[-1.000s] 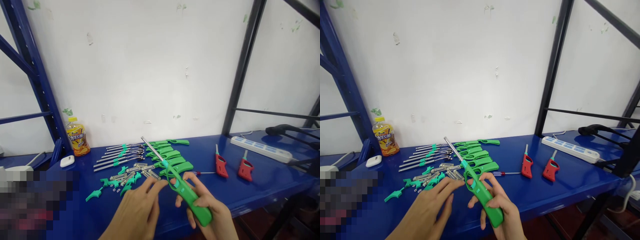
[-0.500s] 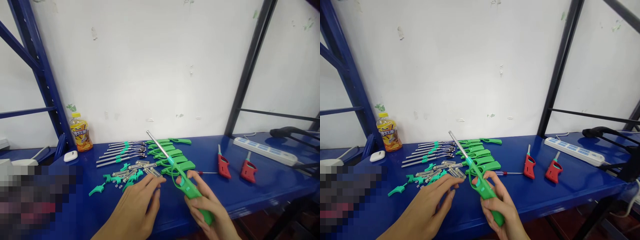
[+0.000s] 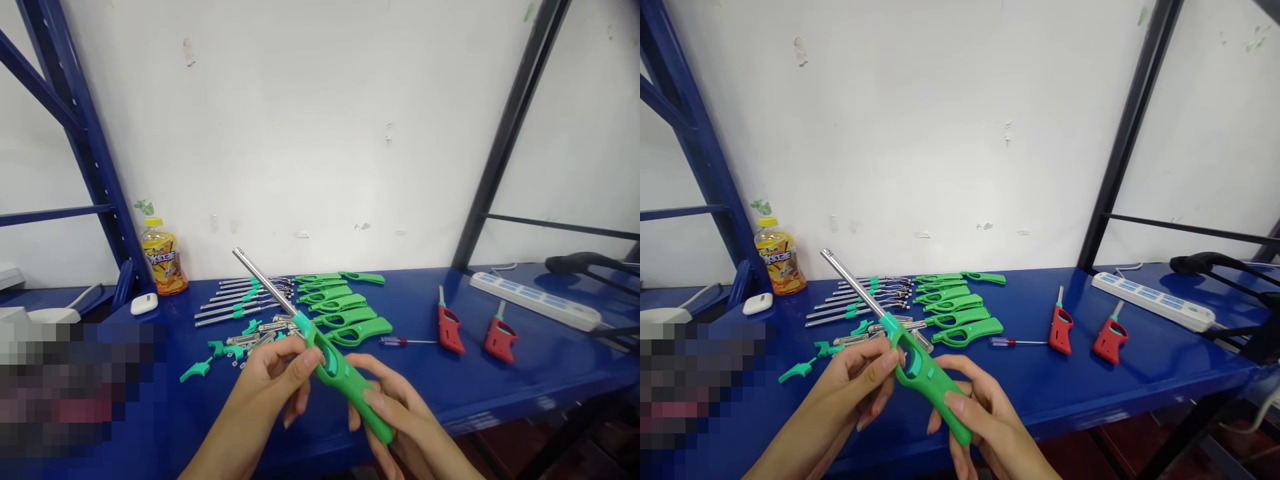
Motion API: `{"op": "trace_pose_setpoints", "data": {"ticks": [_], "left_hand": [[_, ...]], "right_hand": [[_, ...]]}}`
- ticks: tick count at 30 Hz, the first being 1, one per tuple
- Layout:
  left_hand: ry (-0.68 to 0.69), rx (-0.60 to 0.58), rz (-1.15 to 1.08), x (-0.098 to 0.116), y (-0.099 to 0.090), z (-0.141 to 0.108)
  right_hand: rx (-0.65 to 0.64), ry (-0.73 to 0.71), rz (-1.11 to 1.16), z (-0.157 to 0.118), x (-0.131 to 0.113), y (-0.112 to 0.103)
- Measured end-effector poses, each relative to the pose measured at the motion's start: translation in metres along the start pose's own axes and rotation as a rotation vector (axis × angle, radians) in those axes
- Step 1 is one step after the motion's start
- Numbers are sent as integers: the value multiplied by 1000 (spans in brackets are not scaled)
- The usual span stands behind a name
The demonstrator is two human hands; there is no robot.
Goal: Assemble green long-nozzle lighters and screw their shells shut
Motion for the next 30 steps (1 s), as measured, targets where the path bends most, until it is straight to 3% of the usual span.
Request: {"op": "trace_pose_setpoints", "data": {"ticks": [9,12,15,18,22,25,30], "left_hand": [[4,-17,81,15,-4,-8],[54,24,196,20,-7,-10],[178,76,452,28,-10,-14],[369,84,819,35,-9,-23],[578,-46,1224,38,-1,-41],[734,-141,1340,46,8,-55],[855,-3,1480,51,17,-59]], "right_hand": [[-96,64,-167,-1,8,2],[-51,68,-164,-3,9,3],[118,-3,-113,-5,10,-5],[205,-83,-130,-7,13,-12],[319,-111,-200,-12,14,-18],[300,-102,-189,-15,16,-20],[315,-92,-222,-22,17,-24]]}}
Point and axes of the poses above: each hand's wrist, its own z-axis towards the middle knuckle, its own y-axis out of the palm, x = y × z, the point moved 5 cm from there along z, towards the middle knuckle, and after that the axes turned 9 degrees about z, right-handed, at the moved point
